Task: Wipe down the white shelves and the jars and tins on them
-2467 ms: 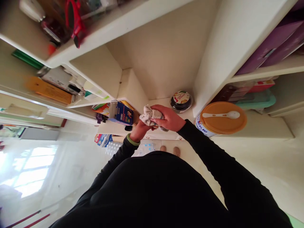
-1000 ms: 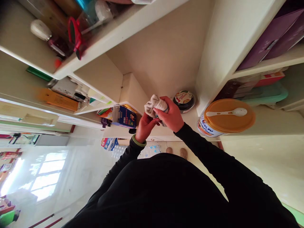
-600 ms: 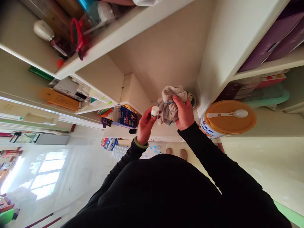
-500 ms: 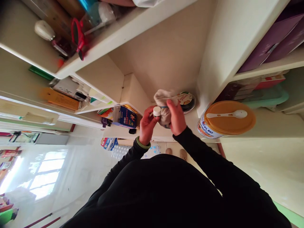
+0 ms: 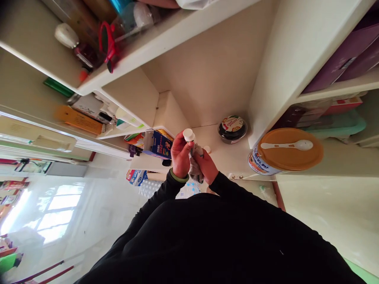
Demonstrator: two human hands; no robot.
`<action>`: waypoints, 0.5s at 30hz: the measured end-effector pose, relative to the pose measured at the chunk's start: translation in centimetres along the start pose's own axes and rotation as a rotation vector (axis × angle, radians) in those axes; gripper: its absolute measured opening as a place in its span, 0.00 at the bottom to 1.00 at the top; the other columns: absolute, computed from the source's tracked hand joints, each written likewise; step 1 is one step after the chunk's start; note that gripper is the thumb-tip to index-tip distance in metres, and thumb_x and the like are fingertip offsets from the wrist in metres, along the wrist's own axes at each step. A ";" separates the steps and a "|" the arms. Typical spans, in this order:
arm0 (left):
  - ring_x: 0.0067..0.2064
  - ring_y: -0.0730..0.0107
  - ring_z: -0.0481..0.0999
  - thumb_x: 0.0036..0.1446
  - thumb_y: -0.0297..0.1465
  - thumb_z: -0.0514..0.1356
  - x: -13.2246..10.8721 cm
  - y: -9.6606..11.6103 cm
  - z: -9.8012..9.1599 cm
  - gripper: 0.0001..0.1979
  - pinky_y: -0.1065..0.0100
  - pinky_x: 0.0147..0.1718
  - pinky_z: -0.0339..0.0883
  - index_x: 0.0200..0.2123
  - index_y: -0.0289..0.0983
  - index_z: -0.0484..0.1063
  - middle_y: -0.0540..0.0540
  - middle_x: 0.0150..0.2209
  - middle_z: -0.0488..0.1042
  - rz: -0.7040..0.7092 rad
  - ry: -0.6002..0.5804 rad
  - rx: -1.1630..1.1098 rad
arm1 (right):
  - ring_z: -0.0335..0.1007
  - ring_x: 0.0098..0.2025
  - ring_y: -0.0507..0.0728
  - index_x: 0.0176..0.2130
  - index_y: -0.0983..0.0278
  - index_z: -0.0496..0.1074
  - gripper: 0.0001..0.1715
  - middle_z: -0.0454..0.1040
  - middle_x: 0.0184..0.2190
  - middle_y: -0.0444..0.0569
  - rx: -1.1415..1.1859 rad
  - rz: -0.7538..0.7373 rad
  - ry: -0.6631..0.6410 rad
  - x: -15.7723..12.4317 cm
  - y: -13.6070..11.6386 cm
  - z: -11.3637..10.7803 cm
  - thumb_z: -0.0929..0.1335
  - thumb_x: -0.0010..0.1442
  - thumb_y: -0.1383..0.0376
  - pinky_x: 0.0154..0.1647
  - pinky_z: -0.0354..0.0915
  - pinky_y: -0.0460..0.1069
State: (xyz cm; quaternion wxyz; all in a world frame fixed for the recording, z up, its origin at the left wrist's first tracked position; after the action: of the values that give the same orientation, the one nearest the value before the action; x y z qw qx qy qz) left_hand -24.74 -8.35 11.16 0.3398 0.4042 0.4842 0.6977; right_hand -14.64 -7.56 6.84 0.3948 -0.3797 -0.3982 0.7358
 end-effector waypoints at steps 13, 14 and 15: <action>0.52 0.59 0.81 0.54 0.54 0.77 1.1 -0.2 -2.2 0.30 0.62 0.54 0.74 0.49 0.38 0.81 0.45 0.46 0.84 -0.272 -0.211 0.008 | 0.82 0.56 0.64 0.65 0.56 0.71 0.47 0.83 0.56 0.52 -0.089 0.037 -0.262 -0.6 -5.3 -4.9 0.84 0.51 0.55 0.58 0.80 0.61; 0.49 0.61 0.81 0.54 0.54 0.76 1.2 -0.3 -2.4 0.30 0.63 0.50 0.74 0.49 0.38 0.81 0.46 0.44 0.84 -0.266 -0.190 0.017 | 0.83 0.54 0.63 0.63 0.57 0.72 0.45 0.84 0.53 0.52 -0.097 0.041 -0.241 -0.6 -5.0 -5.0 0.84 0.51 0.53 0.56 0.81 0.61; 0.47 0.63 0.80 0.55 0.54 0.76 1.3 -0.2 -2.7 0.29 0.65 0.48 0.74 0.48 0.38 0.81 0.47 0.42 0.83 -0.253 -0.164 0.025 | 0.83 0.51 0.63 0.60 0.57 0.74 0.43 0.84 0.50 0.51 -0.109 0.040 -0.215 -0.6 -4.7 -5.1 0.84 0.51 0.51 0.54 0.81 0.60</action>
State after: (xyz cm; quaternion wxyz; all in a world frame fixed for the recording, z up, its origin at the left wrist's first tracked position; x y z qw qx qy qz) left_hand -27.67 -8.22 10.69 0.4583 0.3996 0.5105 0.6080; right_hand -8.66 -4.89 9.14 0.3138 -0.3272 -0.4700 0.7574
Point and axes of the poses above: each hand's wrist, its own x-axis towards the middle knuckle, its own z-axis out of the palm, y = z × x, the point moved 2 cm from there along x, towards the middle knuckle
